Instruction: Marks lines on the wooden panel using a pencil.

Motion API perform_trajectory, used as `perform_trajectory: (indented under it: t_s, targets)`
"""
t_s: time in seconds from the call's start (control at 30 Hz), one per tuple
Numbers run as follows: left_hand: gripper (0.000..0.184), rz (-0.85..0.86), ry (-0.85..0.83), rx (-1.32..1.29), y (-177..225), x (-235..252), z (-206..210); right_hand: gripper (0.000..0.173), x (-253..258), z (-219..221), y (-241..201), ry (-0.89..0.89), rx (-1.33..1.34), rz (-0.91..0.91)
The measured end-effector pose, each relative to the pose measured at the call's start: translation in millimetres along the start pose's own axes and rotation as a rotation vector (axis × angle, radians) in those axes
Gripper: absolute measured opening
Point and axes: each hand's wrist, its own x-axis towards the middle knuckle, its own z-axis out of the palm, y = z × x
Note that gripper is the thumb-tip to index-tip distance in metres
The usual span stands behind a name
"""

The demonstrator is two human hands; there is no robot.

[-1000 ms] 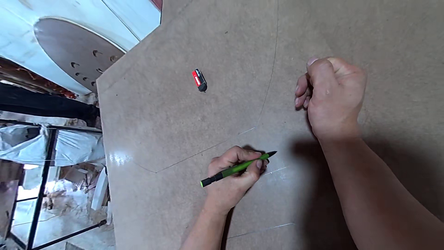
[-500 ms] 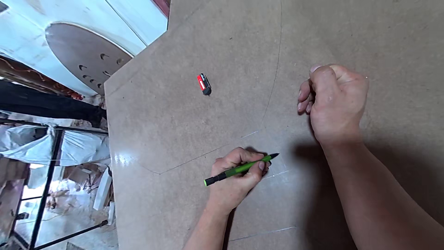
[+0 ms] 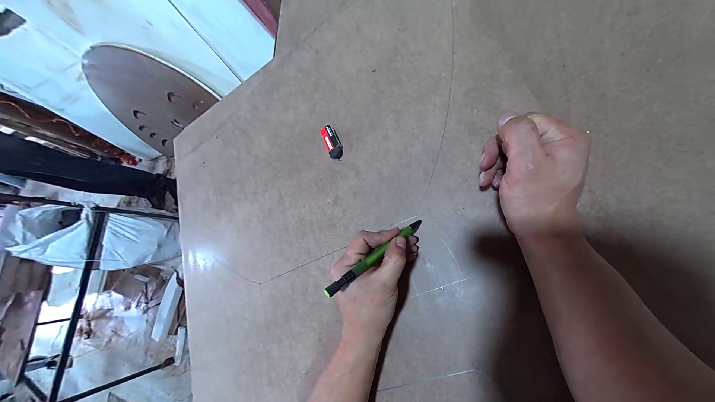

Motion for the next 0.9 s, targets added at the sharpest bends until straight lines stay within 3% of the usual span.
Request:
perform_trajectory:
  t_s: [0.43,0.63,0.9]
  targets:
    - [0.01,-0.004,0.018,0.035,0.1,2.0,3.3,0.04,-0.3,1.4,-0.4,0.007,0.015,0.01]
    - [0.011,0.001,-0.229,-0.011,1.7,4.4,-9.9,0.04,-0.9,0.9,-1.9,0.002,0.018,0.013]
    - [0.009,-0.027,-0.04,-0.02,0.7,6.9,1.1,0.038,-0.6,0.7,-1.1,0.01,0.02,0.002]
